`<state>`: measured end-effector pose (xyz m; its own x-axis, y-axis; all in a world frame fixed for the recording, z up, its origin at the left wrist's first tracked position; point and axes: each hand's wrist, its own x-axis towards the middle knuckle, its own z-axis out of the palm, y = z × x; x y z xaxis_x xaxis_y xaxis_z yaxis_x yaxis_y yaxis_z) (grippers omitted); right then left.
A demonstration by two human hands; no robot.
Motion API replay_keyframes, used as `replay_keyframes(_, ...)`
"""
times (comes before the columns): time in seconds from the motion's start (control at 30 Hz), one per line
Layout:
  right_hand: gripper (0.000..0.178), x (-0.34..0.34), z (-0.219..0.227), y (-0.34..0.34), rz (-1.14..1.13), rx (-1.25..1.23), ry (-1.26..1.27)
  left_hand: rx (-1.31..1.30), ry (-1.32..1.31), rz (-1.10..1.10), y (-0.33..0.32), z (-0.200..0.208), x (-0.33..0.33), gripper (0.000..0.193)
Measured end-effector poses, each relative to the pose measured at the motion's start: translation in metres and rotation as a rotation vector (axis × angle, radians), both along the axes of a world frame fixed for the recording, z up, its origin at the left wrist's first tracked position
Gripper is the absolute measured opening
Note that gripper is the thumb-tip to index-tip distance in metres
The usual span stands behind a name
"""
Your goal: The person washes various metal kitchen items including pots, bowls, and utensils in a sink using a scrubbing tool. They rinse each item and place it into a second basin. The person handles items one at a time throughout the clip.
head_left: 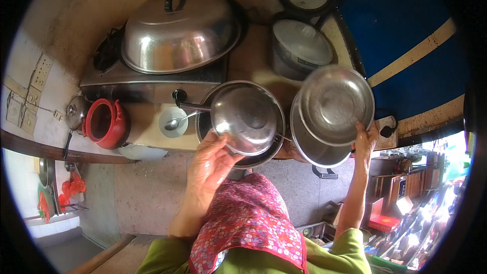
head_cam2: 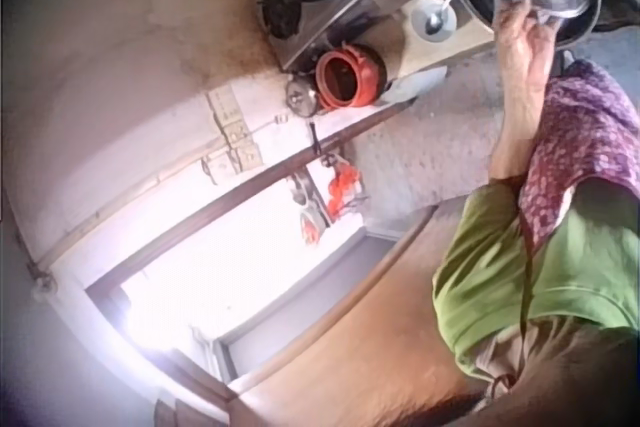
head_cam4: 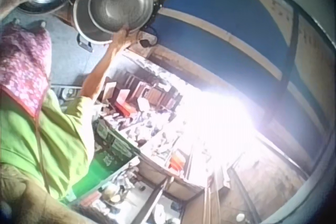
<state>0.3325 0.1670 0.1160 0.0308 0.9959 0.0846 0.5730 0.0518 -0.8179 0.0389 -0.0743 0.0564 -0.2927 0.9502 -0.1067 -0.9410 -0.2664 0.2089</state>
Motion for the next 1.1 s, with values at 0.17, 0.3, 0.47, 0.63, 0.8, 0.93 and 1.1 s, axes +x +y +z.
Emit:
replay_keyframes(0.17,0.021,0.062,-0.084,0.031,-0.143,-0.195,-0.152,-0.204,0.027,0.047,0.042,0.011,0.020,0.026)
replay_keyframes(0.3,0.022,0.064,-0.115,0.045,0.164,-0.387,-0.338,-0.162,0.038,0.108,0.076,-0.022,0.012,0.018)
replay_keyframes(0.47,0.030,0.040,-0.103,0.048,0.315,-0.259,-0.778,-0.172,0.024,0.243,0.106,-0.063,-0.014,0.009)
replay_keyframes(0.63,0.044,-0.081,-0.040,-0.013,0.639,0.281,-0.650,-0.421,0.060,0.311,0.102,-0.062,-0.013,0.009)
replay_keyframes(0.8,0.042,-0.182,-0.101,-0.031,1.037,0.597,-0.545,-0.743,1.371,0.247,0.071,-0.037,-0.009,0.012)
replay_keyframes(0.93,0.039,-0.214,-0.104,-0.003,0.958,0.210,-0.646,-0.944,2.130,0.560,0.041,-0.021,-0.016,0.013)
replay_keyframes(1.1,0.019,-0.220,-0.093,-0.013,0.996,0.261,-0.866,-1.225,2.135,0.231,0.054,-0.043,-0.035,0.018)
